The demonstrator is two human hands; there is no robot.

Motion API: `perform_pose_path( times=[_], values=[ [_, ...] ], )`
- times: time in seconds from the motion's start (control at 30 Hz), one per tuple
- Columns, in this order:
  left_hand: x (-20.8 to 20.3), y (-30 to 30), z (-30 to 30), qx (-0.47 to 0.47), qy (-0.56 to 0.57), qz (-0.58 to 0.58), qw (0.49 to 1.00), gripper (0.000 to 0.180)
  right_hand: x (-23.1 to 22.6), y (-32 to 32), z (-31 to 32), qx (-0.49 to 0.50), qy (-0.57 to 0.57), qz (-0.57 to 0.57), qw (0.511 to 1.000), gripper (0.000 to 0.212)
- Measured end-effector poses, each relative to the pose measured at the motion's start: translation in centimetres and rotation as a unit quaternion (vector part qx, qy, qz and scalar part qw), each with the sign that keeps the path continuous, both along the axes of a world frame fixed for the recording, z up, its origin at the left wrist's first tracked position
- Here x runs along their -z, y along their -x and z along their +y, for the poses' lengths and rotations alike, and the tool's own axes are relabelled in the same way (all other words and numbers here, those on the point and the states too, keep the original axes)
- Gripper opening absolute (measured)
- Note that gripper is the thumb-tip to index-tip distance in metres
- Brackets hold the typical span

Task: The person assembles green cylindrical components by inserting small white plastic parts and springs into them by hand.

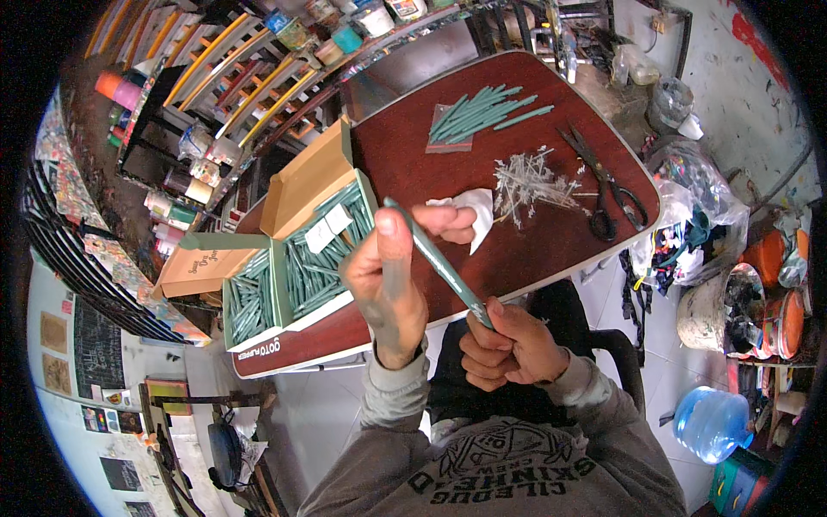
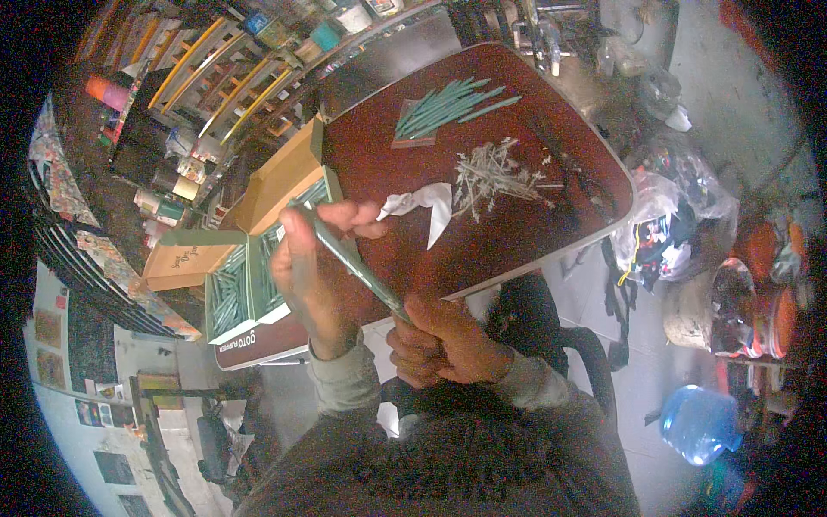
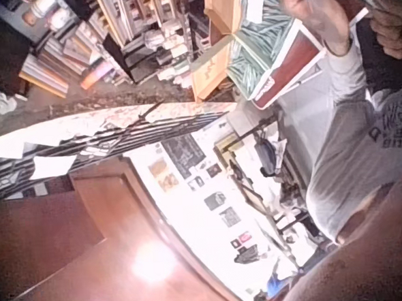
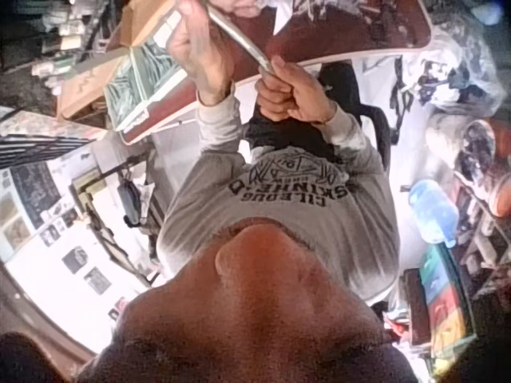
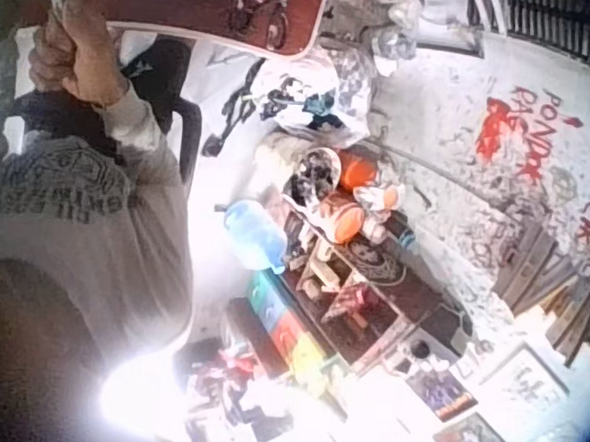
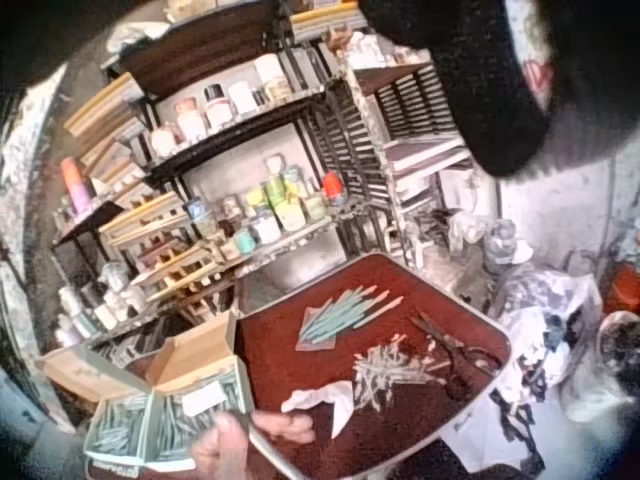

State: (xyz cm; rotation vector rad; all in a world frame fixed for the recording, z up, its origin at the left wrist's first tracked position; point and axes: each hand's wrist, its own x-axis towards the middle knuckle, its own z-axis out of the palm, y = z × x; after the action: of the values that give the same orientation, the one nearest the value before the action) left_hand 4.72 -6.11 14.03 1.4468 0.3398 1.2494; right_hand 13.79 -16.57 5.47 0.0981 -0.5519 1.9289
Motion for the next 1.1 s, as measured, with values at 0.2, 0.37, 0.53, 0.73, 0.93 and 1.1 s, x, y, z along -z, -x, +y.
perform_pose_path(
  times=[0.2, 0.37, 0.53, 0.73, 0.93, 1.1],
  values=[
    [2.3, 1.9, -2.5, 0.144, 0.006, 0.214, 0.966, 0.027, -1.2, -0.6, 0.1, 0.101, 0.039, -0.055, 0.993, 0.054],
    [2.3, 3.0, -0.9, 0.122, -0.022, 0.206, 0.971, 0.034, -1.3, 0.1, -0.1, 0.094, 0.048, -0.047, 0.993, 0.054],
    [4.1, 2.8, -1.2, 0.183, 0.055, 0.113, 0.975, 0.045, -2.6, 0.1, -0.2, 0.067, 0.059, -0.049, 0.995, 0.054],
    [2.0, 3.6, 2.2, 0.019, -0.033, 0.046, 0.998, 0.032, 0.2, 0.9, -2.1, 0.001, 0.044, -0.076, 0.996, 0.054],
    [0.9, 3.8, 1.7, -0.004, 0.063, 0.008, 0.998, 0.06, 0.9, 0.6, -2.9, -0.006, 0.082, -0.066, 0.994, 0.054],
    [2.9, 5.5, -1.3, 0.019, 0.057, 0.049, 0.997, 0.052, 0.4, -0.6, -3.0, 0.002, 0.05, -0.097, 0.994, 0.053]
  ],
)
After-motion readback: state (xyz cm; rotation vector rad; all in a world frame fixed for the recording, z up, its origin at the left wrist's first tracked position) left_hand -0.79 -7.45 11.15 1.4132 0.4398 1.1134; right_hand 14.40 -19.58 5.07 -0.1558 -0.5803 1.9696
